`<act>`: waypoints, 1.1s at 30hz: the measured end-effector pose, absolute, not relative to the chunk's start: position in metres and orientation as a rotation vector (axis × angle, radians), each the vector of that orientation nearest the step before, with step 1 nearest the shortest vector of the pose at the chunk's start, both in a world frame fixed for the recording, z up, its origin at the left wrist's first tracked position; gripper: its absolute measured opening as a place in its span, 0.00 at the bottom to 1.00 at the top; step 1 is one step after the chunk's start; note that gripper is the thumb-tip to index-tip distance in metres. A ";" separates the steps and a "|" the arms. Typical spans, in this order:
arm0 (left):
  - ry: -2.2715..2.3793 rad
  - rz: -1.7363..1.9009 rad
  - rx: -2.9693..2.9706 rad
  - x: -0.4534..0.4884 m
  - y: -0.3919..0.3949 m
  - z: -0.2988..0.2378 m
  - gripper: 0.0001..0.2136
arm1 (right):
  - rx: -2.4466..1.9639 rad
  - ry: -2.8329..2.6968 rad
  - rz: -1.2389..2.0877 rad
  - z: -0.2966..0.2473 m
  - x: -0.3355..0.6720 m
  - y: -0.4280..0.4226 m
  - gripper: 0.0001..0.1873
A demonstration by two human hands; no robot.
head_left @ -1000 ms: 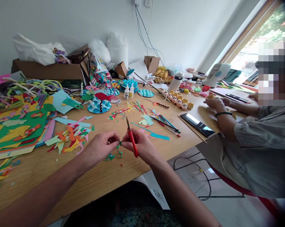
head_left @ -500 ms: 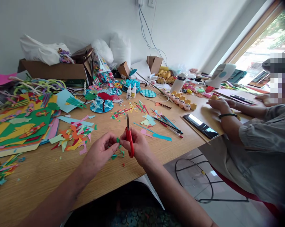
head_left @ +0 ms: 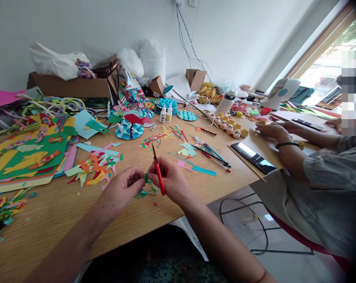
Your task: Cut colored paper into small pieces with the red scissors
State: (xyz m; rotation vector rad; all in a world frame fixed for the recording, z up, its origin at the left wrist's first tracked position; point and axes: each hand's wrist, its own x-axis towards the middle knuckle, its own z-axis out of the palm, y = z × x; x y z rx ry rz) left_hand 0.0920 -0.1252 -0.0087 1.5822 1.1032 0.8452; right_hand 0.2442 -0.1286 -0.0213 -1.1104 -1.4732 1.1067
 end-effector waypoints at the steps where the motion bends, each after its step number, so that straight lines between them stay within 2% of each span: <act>1: 1.098 0.885 1.535 0.093 -0.127 -0.009 0.05 | -1.084 -1.430 1.125 -0.021 0.243 -0.129 0.09; 8: 1.082 1.141 1.234 0.100 -0.139 -0.010 0.05 | -0.984 -1.239 1.217 -0.016 0.231 -0.136 0.13; 14: 1.076 1.261 1.021 0.096 -0.139 -0.007 0.07 | -1.232 -1.557 1.074 -0.017 0.240 -0.148 0.13; 20: 1.041 1.285 0.970 0.094 -0.141 -0.001 0.07 | -1.309 -1.820 0.867 -0.024 0.244 -0.155 0.15; 33: 1.020 1.245 1.050 0.097 -0.143 0.002 0.04 | -1.268 -1.862 0.812 -0.018 0.239 -0.156 0.18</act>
